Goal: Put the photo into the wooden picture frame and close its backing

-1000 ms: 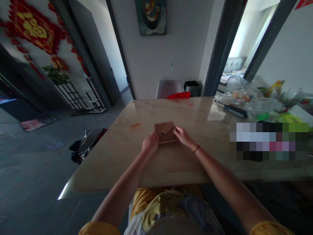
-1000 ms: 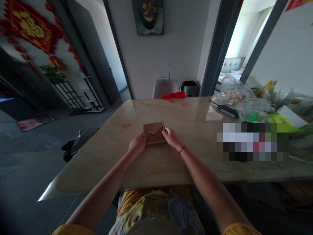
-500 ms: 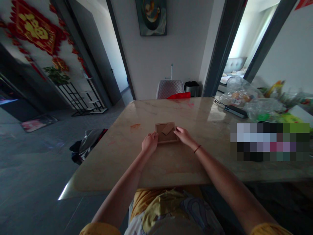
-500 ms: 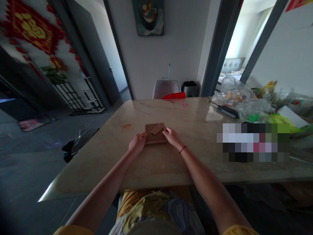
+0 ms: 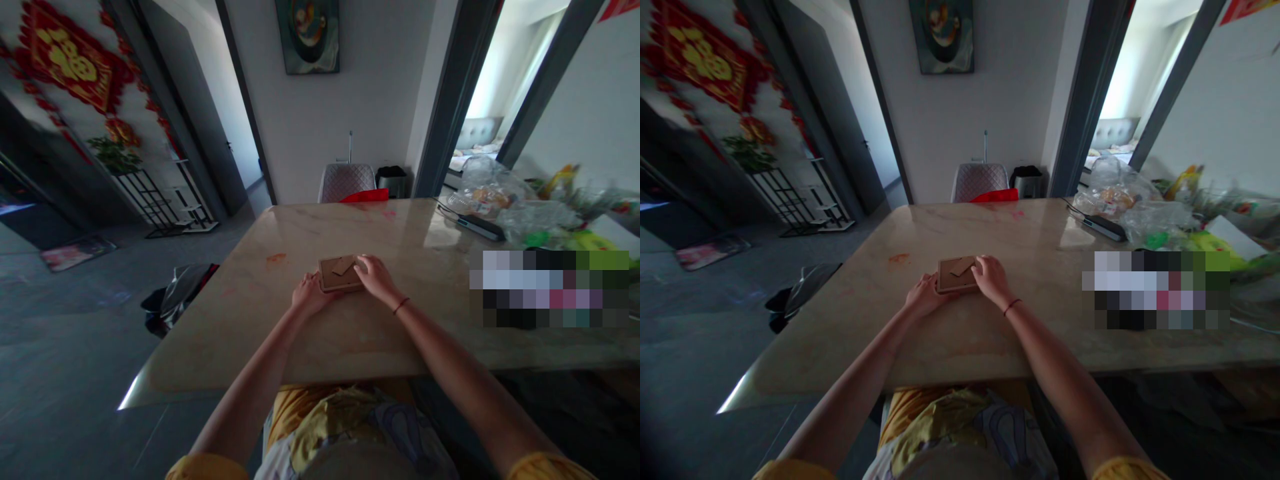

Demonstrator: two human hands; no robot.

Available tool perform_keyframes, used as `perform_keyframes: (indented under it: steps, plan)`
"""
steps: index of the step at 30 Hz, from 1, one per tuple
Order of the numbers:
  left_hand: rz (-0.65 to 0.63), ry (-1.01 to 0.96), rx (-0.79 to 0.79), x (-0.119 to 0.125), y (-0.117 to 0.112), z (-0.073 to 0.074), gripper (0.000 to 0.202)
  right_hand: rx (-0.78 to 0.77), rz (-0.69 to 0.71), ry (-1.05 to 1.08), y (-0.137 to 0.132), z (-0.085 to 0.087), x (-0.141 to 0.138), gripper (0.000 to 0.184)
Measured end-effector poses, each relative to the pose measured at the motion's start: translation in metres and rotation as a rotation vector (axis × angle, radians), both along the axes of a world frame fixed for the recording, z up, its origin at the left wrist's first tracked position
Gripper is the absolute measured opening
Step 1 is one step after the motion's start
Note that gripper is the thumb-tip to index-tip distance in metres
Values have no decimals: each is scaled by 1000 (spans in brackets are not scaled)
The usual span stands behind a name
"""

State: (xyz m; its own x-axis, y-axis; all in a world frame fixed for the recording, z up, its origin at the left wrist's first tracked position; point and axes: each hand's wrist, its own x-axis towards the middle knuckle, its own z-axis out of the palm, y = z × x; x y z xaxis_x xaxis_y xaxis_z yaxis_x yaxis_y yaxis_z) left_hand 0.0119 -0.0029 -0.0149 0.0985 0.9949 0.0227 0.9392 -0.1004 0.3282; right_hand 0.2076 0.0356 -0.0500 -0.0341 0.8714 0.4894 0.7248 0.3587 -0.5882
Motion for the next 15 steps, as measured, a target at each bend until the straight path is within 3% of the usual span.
perform_keyframes:
  steps: [5, 15]
  plan:
    - [7, -27, 18, 0, 1, -2, 93, 15, 285, -53, -7, 10, 6, 14]
    - [8, 12, 4, 2, -3, 4, 87, 30, 426, -61, -10, 10, 3, 11]
